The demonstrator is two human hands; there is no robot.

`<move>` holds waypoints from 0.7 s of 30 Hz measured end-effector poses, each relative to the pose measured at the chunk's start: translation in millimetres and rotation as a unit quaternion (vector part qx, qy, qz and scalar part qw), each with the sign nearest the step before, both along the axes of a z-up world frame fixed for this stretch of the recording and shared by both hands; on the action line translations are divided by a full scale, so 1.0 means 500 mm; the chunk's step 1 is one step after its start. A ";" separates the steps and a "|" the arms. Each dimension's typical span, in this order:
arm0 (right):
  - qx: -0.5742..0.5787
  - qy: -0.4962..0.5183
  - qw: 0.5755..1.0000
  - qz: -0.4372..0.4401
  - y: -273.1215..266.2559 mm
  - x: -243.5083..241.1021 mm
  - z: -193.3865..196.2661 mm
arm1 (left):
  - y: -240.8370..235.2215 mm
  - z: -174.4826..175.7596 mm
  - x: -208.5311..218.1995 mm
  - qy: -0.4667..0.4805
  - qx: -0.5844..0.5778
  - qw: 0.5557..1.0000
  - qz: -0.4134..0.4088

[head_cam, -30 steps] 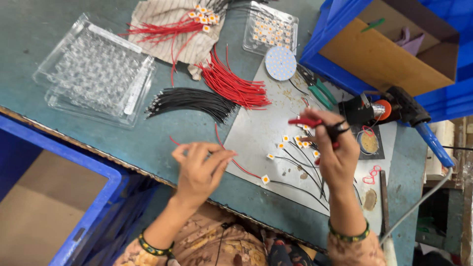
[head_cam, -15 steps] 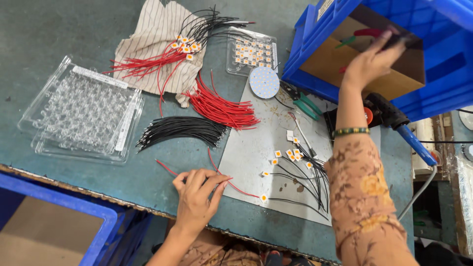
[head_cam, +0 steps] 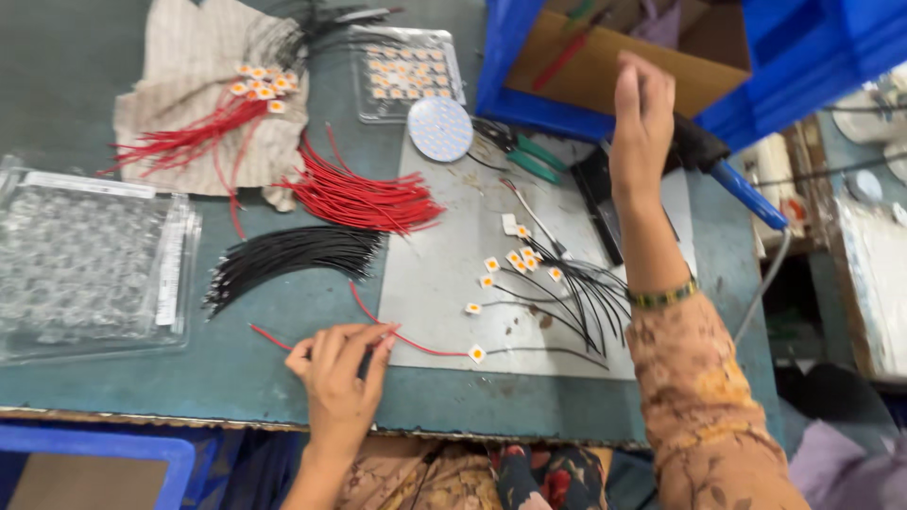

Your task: The person solders red and black wires to small square LED modules on a workbench. They use a soldering iron and wire cutters to attach wires to each LED, then place the finished units on the table.

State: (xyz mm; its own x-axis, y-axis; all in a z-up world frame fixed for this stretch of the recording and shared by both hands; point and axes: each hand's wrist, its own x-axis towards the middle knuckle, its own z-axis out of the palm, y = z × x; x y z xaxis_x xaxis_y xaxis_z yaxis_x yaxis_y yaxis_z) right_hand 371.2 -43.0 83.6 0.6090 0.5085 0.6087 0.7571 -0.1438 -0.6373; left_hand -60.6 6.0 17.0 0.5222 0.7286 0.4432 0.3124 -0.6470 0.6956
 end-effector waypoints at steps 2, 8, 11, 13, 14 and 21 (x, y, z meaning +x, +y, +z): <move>-0.008 0.101 0.991 0.091 -0.104 -0.087 0.014 | -0.005 -0.002 0.000 0.007 -0.007 1.000 0.002; -0.104 0.109 0.989 0.013 -0.277 -0.260 -0.005 | -0.005 0.002 0.008 0.003 0.003 1.000 -0.018; -0.163 -0.015 0.984 0.064 -0.300 -0.321 -0.042 | -0.010 0.010 0.029 -0.006 -0.002 0.999 -0.038; -0.187 -0.065 0.973 0.116 -0.292 -0.344 -0.067 | -0.019 0.014 0.049 -0.011 -0.006 0.998 -0.054; -0.202 -0.084 0.966 0.138 -0.282 -0.353 -0.079 | -0.023 0.016 0.058 -0.013 -0.005 0.998 -0.060; -0.275 -0.182 0.921 0.206 -0.226 -0.379 -0.096 | -0.053 0.009 0.078 -0.006 -0.016 0.997 -0.070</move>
State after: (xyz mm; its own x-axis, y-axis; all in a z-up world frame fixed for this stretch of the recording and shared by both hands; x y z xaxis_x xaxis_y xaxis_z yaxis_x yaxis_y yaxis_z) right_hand 181.6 -155.8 35.6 0.1023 0.9432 0.3159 0.9686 -0.0221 -0.2477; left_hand -21.8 -20.3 21.5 0.6144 0.6627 0.4281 0.2127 -0.6617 0.7190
